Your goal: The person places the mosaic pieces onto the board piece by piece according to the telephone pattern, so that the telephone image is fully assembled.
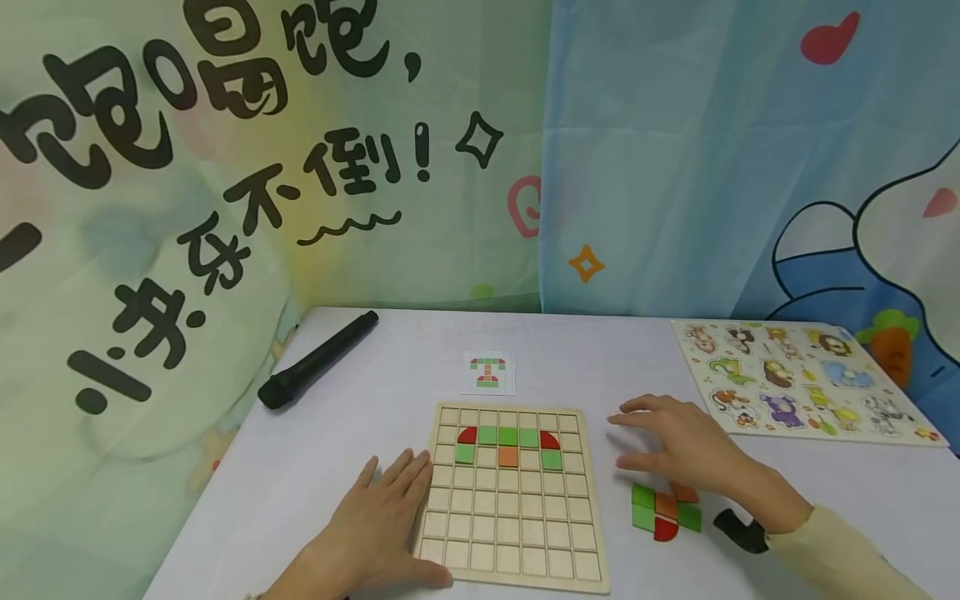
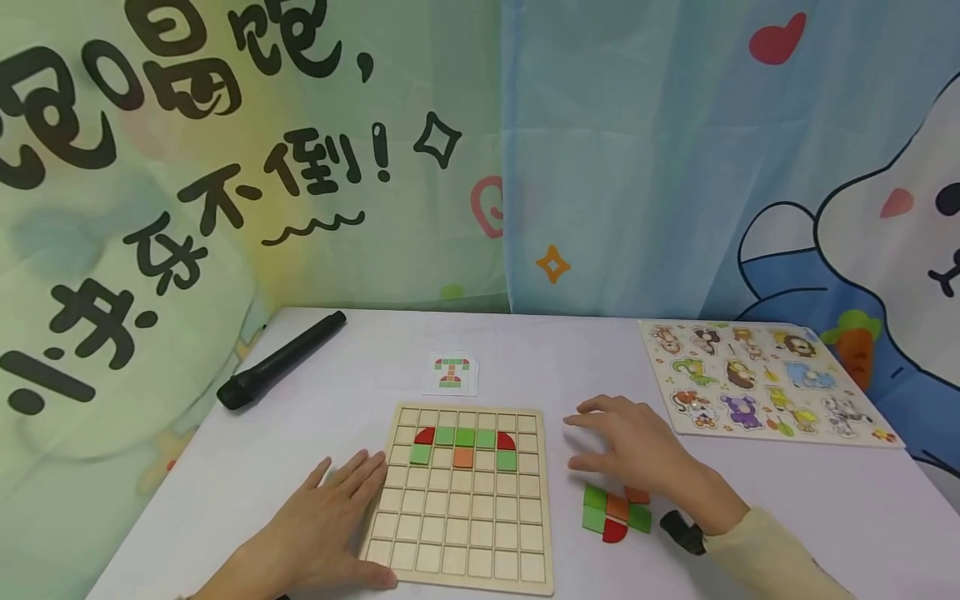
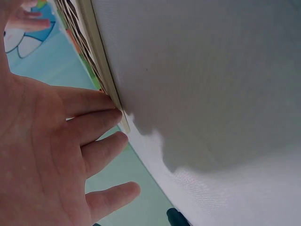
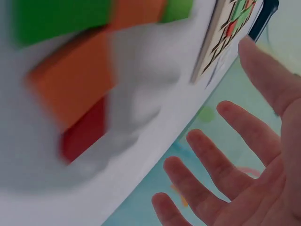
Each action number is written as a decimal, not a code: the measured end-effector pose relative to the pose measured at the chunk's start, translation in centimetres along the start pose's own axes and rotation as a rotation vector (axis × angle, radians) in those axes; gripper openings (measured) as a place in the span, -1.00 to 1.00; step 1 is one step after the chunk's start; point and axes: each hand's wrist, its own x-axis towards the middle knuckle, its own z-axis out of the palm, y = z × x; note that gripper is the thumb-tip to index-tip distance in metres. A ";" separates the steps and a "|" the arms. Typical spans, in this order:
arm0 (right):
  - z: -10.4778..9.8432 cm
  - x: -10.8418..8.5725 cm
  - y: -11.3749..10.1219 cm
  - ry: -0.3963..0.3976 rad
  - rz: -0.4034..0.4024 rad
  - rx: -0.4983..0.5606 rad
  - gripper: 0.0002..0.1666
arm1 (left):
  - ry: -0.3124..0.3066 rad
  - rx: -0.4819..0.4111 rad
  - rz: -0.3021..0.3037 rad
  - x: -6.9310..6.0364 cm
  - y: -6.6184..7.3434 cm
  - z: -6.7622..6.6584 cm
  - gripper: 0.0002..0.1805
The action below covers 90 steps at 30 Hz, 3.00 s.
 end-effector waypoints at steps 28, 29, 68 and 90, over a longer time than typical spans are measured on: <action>0.5 -6.8 4.8 -0.094 0.179 0.052 -0.70 | 0.005 0.001 0.005 0.0 0.0 0.0 0.44; 0.6 -6.8 4.7 -0.091 0.171 0.051 -0.71 | 0.005 -0.001 0.005 0.0 0.0 0.1 0.44; 2.2 -6.8 4.9 0.056 -0.016 0.102 -0.67 | -0.008 0.002 0.008 0.0 0.0 0.1 0.44; 0.2 -2.6 0.2 0.009 -0.091 0.155 -0.72 | -0.023 -0.015 0.000 0.0 0.0 0.0 0.45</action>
